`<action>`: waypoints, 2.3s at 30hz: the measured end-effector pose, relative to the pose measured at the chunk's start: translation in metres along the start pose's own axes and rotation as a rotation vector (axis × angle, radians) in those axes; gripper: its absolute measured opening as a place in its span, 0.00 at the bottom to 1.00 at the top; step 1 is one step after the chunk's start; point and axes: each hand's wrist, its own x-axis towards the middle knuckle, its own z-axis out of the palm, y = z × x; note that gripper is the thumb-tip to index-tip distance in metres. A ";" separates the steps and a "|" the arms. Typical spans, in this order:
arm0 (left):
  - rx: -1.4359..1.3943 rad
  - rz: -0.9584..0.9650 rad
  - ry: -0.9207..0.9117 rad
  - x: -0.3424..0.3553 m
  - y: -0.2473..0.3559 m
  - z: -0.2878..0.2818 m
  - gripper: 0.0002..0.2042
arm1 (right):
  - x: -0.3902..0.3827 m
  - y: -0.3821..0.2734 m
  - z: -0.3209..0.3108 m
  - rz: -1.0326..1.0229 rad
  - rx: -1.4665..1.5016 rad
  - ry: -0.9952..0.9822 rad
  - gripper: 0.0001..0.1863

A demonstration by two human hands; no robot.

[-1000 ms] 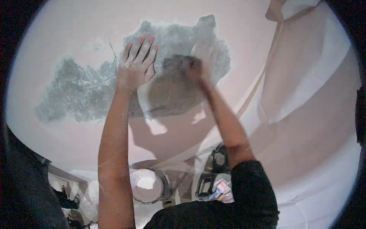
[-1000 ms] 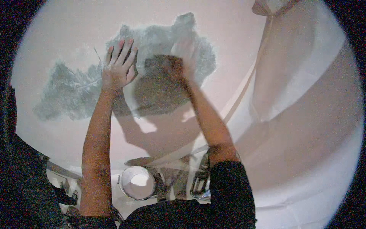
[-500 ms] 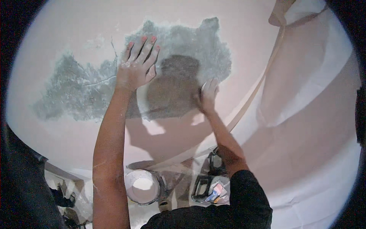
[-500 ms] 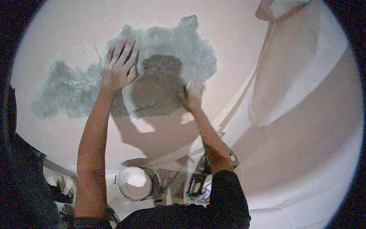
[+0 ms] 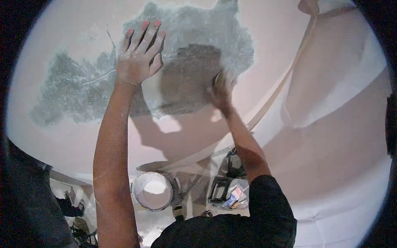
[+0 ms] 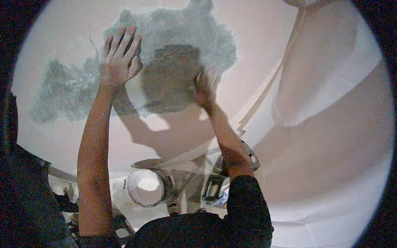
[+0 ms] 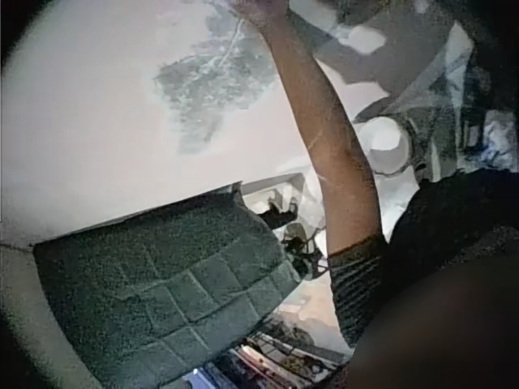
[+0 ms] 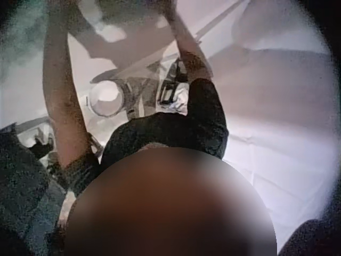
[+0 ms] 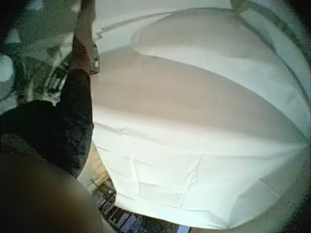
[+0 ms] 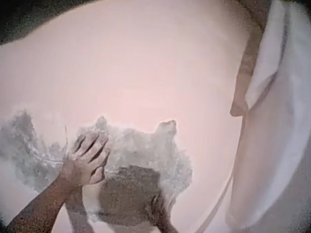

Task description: The person is patching a damaged area on the ceiling using a putty knife and joint compound.

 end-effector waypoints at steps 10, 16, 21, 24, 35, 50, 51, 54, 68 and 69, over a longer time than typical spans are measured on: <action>0.003 -0.005 0.026 0.003 0.007 -0.003 0.26 | -0.099 -0.118 0.034 -0.041 0.328 -0.400 0.37; -0.049 -0.021 -0.007 0.009 0.010 -0.006 0.25 | -0.016 -0.036 0.054 0.008 0.608 0.117 0.36; 0.067 -0.001 -0.047 -0.006 -0.008 -0.006 0.29 | 0.048 -0.053 -0.015 0.376 0.686 0.164 0.29; 0.038 0.009 -0.034 0.003 -0.001 -0.002 0.26 | -0.025 -0.131 0.020 -0.153 0.415 0.343 0.37; -0.113 0.022 -0.070 -0.005 -0.006 0.002 0.30 | 0.091 -0.099 -0.154 0.332 0.188 -0.720 0.30; -0.243 0.072 -0.071 -0.007 -0.014 0.027 0.23 | 0.022 -0.100 -0.056 0.092 0.821 -0.146 0.33; -0.236 0.077 -0.061 -0.007 -0.015 0.025 0.23 | 0.025 -0.103 -0.058 0.027 1.033 -0.328 0.34; 0.004 0.093 -0.062 -0.001 -0.005 0.010 0.29 | 0.106 -0.021 -0.070 0.196 0.557 0.134 0.39; 0.021 0.046 -0.136 -0.001 -0.001 0.007 0.28 | 0.121 -0.038 -0.116 -0.015 0.257 0.239 0.41; 0.033 0.044 -0.145 -0.003 -0.004 0.004 0.28 | 0.128 -0.046 -0.126 0.085 0.275 0.331 0.44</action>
